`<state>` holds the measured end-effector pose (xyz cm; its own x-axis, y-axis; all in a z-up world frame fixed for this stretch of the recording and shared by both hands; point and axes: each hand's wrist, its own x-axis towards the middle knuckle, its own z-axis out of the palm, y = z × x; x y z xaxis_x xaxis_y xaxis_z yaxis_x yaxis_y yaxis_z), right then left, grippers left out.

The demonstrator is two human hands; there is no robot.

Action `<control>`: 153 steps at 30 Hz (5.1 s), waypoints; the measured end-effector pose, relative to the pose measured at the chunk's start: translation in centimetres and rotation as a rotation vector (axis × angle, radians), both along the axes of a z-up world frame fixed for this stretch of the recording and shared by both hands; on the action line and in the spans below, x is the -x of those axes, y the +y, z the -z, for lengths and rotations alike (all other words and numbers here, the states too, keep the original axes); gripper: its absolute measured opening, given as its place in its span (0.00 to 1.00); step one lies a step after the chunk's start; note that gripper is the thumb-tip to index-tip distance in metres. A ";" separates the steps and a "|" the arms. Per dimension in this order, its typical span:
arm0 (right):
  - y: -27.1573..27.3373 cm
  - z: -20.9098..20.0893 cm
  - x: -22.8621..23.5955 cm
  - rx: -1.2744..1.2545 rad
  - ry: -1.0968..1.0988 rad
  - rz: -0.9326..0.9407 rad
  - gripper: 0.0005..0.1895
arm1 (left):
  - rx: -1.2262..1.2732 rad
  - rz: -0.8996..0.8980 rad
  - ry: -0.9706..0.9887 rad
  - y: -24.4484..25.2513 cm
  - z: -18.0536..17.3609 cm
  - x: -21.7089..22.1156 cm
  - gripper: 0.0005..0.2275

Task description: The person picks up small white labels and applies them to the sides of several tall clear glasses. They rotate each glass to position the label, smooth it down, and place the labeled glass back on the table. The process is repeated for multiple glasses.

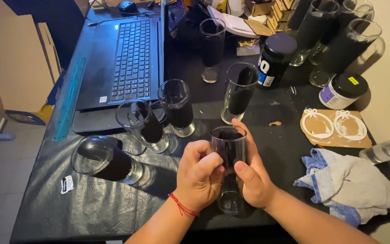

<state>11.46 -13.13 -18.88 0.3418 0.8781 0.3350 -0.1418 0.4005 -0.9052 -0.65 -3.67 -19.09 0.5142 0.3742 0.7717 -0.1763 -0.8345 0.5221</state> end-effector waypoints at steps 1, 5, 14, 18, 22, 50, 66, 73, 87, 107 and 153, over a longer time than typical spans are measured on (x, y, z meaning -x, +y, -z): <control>0.0 0.0 0.0 0.008 0.000 0.002 0.45 | -0.008 -0.008 0.003 0.0 -0.1 -0.1 0.06; -0.2 0.2 0.1 -0.007 0.088 -0.039 0.46 | -0.025 -0.008 0.006 0.0 0.5 0.1 0.06; -0.3 0.3 0.0 -0.011 0.065 -0.023 0.44 | -0.022 -0.030 0.008 -0.3 0.1 -0.1 0.11; -0.4 0.3 -0.1 0.007 0.043 -0.023 0.43 | -0.018 -0.017 -0.008 -0.3 0.2 -0.1 0.10; -0.4 0.7 -0.2 -0.024 0.071 -0.045 0.44 | -0.016 -0.028 -0.025 -0.5 0.4 0.0 0.10; -0.3 1.1 -0.1 0.008 0.212 -0.055 0.44 | 0.050 0.019 -0.009 -0.6 0.1 0.0 0.10; 0.3 5.0 -3.1 -0.302 -0.345 0.290 0.47 | 0.156 -0.050 -0.059 -0.7 -3.6 0.2 0.04; 0.7 4.8 -4.3 -0.386 -0.637 0.276 0.45 | 0.596 -0.055 0.129 -0.2 -3.5 1.0 0.01; 1.3 1.2 -3.9 -0.537 -0.826 0.323 0.46 | 1.100 0.270 0.113 1.0 -2.4 1.8 0.01; 0.2 1.1 -4.0 -0.442 -0.950 0.235 0.34 | 0.894 0.235 0.138 -0.2 -1.6 1.6 0.06; 1.1 0.8 -4.5 0.150 -0.551 0.360 0.51 | 0.968 0.178 0.098 2.0 -3.0 -1.9 0.03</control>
<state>15.99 -12.06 -19.69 0.4357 0.7922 0.4273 0.4751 0.2009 -0.8567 1.29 -1.66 -16.10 0.6694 0.7323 0.1252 -0.1778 -0.0057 0.9841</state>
